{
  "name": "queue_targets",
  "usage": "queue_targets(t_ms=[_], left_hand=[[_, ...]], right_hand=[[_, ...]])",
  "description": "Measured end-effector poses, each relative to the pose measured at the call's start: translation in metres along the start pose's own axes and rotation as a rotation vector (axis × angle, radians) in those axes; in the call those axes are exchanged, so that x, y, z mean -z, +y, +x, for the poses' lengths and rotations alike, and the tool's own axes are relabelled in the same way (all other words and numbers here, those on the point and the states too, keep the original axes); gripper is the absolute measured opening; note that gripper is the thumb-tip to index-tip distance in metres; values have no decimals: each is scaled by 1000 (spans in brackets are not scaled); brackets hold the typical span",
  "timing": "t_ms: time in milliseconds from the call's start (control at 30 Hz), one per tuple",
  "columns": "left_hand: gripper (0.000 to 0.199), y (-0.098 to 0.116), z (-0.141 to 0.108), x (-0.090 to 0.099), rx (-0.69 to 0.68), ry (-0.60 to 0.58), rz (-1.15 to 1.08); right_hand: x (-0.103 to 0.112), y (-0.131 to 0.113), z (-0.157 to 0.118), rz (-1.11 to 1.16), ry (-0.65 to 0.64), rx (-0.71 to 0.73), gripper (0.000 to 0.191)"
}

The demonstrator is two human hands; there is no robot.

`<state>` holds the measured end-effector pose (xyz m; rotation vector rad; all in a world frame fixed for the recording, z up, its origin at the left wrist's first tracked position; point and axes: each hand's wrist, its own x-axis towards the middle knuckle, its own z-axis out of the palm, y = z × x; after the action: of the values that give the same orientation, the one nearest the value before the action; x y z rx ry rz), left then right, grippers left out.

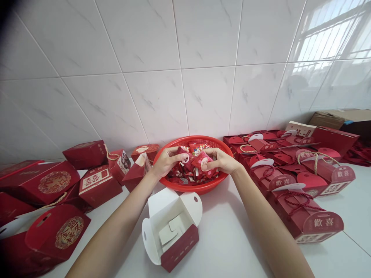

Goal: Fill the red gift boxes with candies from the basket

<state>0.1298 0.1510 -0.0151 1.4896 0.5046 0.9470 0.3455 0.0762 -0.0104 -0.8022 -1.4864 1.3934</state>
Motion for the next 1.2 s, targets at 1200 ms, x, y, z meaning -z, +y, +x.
queue_targets(t_ms=[1200], left_hand=[[56, -9, 22, 1, 334, -356, 1429]], right_hand=[[-3, 4, 11, 219, 486, -10, 32]])
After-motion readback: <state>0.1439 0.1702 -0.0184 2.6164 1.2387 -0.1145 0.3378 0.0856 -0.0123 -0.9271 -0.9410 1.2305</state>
